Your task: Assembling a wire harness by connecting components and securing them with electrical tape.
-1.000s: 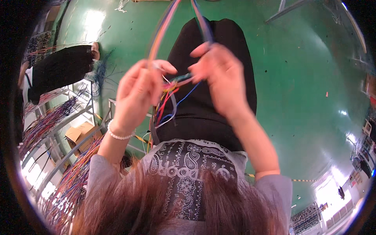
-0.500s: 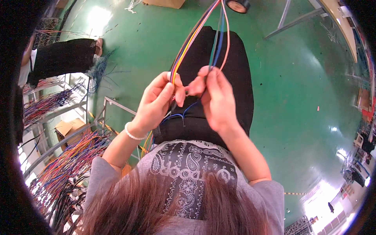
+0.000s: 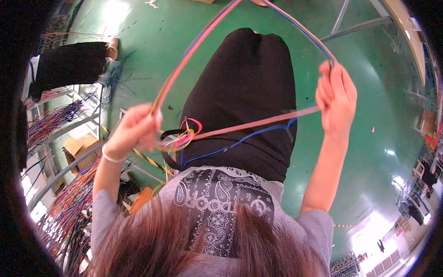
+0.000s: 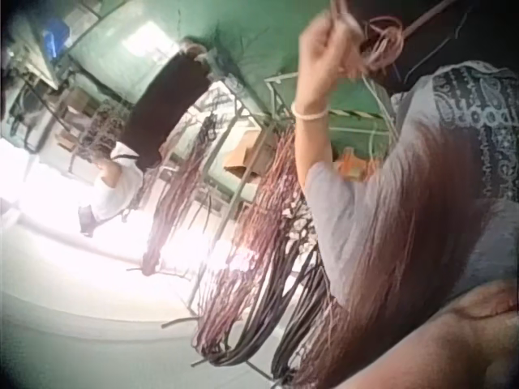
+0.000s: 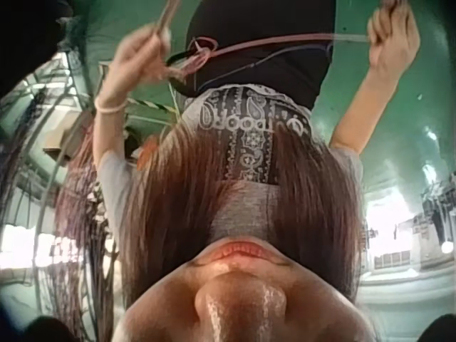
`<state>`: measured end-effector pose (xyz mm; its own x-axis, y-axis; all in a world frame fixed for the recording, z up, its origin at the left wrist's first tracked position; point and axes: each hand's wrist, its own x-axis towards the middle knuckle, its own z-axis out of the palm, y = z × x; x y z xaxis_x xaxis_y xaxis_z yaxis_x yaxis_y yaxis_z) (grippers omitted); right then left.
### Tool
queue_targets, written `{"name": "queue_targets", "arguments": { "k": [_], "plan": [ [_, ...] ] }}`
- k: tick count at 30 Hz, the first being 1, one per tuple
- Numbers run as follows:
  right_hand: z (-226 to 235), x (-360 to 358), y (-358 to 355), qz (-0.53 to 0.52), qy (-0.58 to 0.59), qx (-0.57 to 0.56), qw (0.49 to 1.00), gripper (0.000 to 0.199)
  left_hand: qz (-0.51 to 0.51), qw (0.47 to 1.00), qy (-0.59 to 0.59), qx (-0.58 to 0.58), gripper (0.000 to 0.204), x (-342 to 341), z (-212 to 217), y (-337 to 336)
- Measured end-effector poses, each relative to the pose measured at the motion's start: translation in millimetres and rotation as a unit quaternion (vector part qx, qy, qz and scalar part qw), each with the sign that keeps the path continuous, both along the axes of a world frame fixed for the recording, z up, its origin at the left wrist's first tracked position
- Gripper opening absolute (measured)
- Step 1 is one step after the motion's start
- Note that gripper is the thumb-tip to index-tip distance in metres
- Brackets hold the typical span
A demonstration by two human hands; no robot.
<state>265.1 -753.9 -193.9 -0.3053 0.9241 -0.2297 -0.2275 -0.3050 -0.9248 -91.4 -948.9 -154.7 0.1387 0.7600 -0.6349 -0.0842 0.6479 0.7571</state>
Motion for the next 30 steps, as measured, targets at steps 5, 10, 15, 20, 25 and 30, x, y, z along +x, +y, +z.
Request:
{"name": "queue_targets", "arguments": {
  "k": [5,10,15,20,25,30],
  "plan": [
    [-28.8,-20.3,-113.4,0.068,0.073,-0.122,0.988,0.037,-0.113,0.987,0.025,-0.108,0.024,20.6,-42.9,-82.4],
    [-16.1,-65.0,-121.5,0.118,-0.083,0.005,0.990,0.037,-0.002,0.982,0.088,-0.164,0.023,5.3,-77.3,-139.1],
    [-20.7,-69.8,-120.4,0.118,-0.180,0.115,0.970,0.031,-0.171,0.977,0.127,-0.028,0.051,-77.4,-142.1,-98.4],
    [-19.0,-72.3,-125.2,0.109,-0.257,0.188,0.942,0.024,-0.176,0.860,0.353,0.324,0.041,-6.4,-80.7,88.0],
    [-25.9,-67.3,-121.0,0.101,-0.249,0.223,0.937,0.021,-0.196,0.895,0.229,0.330,0.033,91.0,-28.5,217.1],
    [-34.0,-66.1,-113.9,0.138,-0.201,0.205,0.948,0.016,-0.155,0.961,-0.084,0.214,0.039,112.2,-32.4,236.6]
  ]
}}
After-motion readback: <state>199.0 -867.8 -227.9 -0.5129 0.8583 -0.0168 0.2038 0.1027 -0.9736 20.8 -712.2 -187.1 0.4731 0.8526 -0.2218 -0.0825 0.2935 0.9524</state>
